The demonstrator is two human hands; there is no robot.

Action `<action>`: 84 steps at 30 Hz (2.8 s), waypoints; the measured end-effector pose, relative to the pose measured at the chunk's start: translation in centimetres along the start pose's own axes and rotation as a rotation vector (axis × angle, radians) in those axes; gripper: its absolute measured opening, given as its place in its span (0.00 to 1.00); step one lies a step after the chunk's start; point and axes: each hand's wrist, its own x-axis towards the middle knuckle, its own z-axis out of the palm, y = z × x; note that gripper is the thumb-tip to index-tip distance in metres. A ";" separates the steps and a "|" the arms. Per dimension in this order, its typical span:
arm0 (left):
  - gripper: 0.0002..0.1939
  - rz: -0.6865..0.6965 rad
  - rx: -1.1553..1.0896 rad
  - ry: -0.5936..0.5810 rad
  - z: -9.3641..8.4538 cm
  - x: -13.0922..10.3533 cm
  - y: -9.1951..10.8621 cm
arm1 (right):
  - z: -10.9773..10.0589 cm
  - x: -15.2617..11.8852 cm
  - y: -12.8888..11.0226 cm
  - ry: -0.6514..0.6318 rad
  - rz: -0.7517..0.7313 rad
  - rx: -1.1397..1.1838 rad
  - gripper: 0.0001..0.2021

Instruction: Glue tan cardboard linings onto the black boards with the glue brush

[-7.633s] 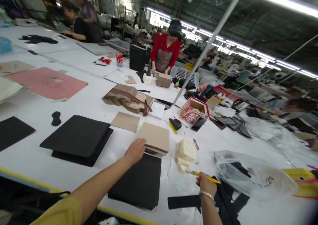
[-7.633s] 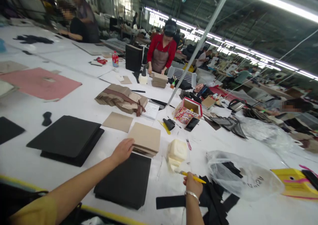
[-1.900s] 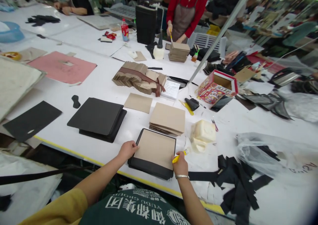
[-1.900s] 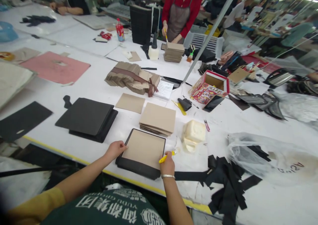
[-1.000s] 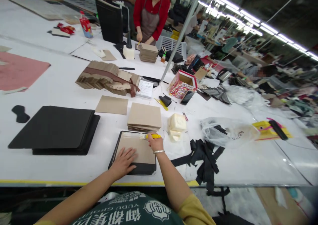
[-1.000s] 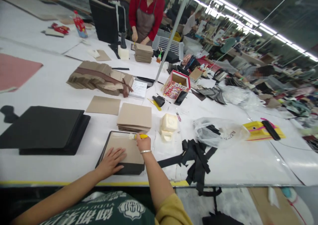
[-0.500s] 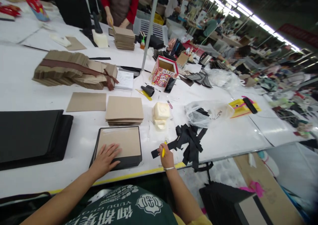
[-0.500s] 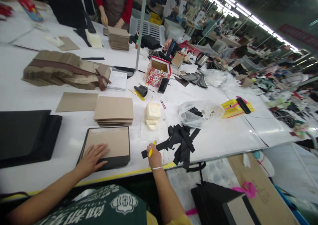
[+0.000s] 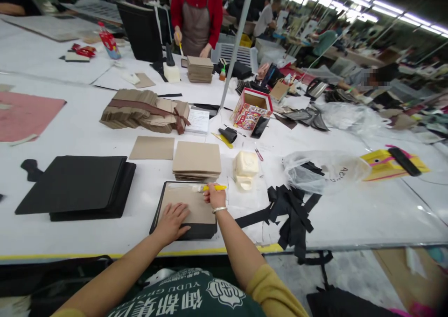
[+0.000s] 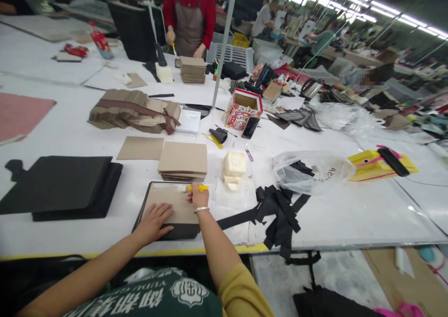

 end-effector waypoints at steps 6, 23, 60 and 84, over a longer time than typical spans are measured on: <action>0.22 0.019 0.005 -0.007 0.2 -0.2 -0.3 | -9.2 -1.9 0.0 0.168 0.041 0.023 0.13; 0.22 0.040 0.041 0.014 1.2 -0.3 -0.6 | -15.1 -7.1 15.7 0.191 -0.293 -1.152 0.11; 0.24 -0.052 -0.042 -0.223 -1.9 1.0 -0.2 | -8.4 -6.9 15.0 0.047 -0.370 -1.275 0.14; 0.24 -0.067 -0.054 -0.226 -1.9 1.2 -0.3 | -11.6 -7.3 12.8 0.119 -0.286 -1.084 0.10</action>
